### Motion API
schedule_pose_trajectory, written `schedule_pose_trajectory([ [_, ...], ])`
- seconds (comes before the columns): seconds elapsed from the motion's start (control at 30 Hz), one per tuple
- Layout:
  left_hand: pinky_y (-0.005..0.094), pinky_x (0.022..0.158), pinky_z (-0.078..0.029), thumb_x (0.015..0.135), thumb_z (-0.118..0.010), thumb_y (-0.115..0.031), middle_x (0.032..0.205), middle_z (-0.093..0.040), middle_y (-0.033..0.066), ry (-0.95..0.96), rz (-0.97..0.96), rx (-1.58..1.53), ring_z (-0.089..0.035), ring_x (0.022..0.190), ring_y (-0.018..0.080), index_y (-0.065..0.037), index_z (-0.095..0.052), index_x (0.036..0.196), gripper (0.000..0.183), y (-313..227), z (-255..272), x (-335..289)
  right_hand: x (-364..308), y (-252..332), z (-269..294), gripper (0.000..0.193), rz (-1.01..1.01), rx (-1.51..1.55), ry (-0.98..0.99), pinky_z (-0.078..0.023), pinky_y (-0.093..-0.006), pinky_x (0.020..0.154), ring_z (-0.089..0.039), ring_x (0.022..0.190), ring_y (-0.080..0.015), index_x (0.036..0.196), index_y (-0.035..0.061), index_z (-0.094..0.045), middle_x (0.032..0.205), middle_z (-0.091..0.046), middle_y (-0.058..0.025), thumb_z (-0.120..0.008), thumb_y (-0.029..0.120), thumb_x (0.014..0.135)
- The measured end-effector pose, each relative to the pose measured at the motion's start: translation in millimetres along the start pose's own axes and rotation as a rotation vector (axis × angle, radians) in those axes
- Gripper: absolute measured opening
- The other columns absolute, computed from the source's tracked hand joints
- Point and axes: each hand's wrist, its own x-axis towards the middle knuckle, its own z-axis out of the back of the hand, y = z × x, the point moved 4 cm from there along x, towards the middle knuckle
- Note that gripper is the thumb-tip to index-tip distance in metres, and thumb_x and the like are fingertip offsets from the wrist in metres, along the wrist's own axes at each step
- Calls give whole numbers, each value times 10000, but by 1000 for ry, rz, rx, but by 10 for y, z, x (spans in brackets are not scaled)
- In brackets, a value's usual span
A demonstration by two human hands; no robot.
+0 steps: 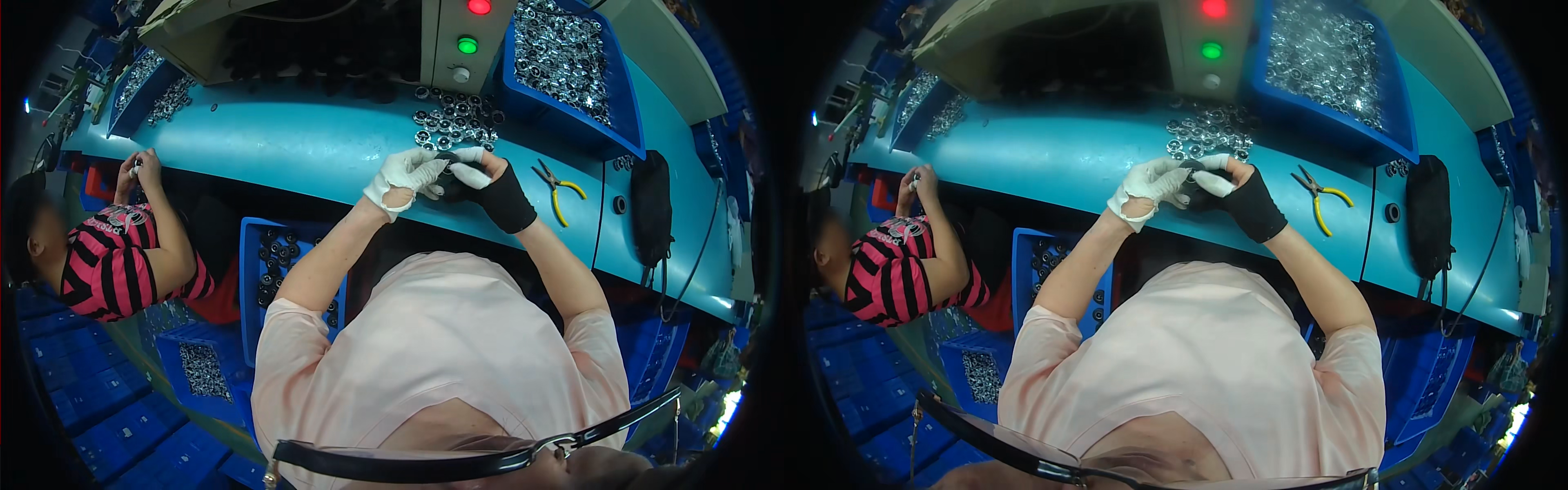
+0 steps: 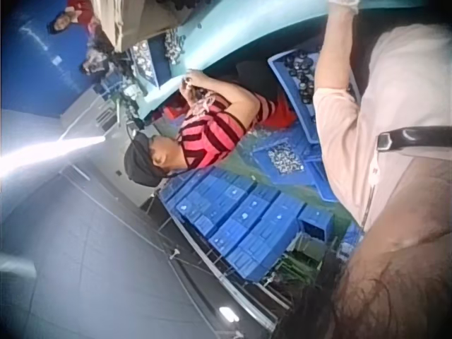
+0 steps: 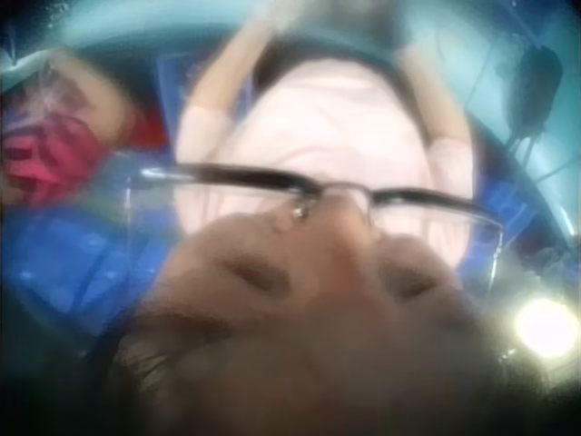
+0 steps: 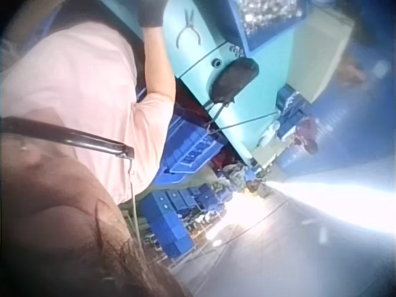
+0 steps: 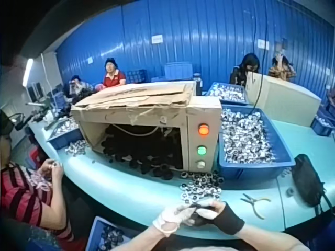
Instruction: Assembling small metal and rubber components at a factory workbench.
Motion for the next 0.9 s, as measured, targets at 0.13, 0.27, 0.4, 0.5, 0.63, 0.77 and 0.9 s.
schedule_pose_trajectory([
  [0.13,262,678,-511,905,-586,-203,901,-617,91,-38,-53,56,-609,740,136,56,-564,1082,315,-7,-38,-96,-41,15,-73,215,305,-326,27,-475,-238,737,-588,802,-83,1017,5,-610,873,-649,-36,-661,76,820],
  [0.27,238,667,-497,874,-620,-197,856,-633,97,-87,59,197,-618,716,129,51,-597,995,277,-120,180,-442,-150,44,-202,237,182,-456,111,-468,-248,725,-585,792,-88,1052,22,-607,902,-648,-42,-653,112,837],
  [0.4,258,580,-517,819,-676,-156,749,-639,100,-8,302,466,-634,639,145,32,-624,878,204,-232,913,-1166,9,229,97,255,594,-845,-109,-483,-299,686,-630,769,-232,1042,28,-616,924,-648,-139,-644,67,791],
  [0.5,250,531,-504,800,-692,-232,740,-640,90,-197,578,582,-636,607,152,23,-639,906,281,129,1537,-1707,136,261,134,218,653,-1049,-120,-490,-350,694,-617,806,-300,1007,42,-617,910,-622,-131,-621,99,797],
  [0.63,288,527,-502,763,-712,-314,862,-642,142,-209,897,1359,-643,679,185,38,-577,1099,505,815,2275,-2189,220,266,-196,204,700,-1245,-25,-477,-414,659,-596,765,-333,975,53,-585,874,-588,-128,-614,162,805],
  [0.77,259,483,-478,842,-631,-308,816,-623,97,-306,482,510,-611,627,147,-11,-573,1144,427,-93,1623,-1745,365,154,-369,228,687,-1480,18,-474,-428,621,-597,769,-321,918,25,-561,835,-576,-155,-638,200,793],
  [0.9,247,530,-492,882,-572,-184,850,-627,104,-252,18,480,-642,723,160,15,-581,1124,314,-827,1505,-897,401,33,-313,263,771,-1561,52,-457,-402,587,-590,715,-301,1028,32,-557,787,-575,-131,-626,132,794],
])
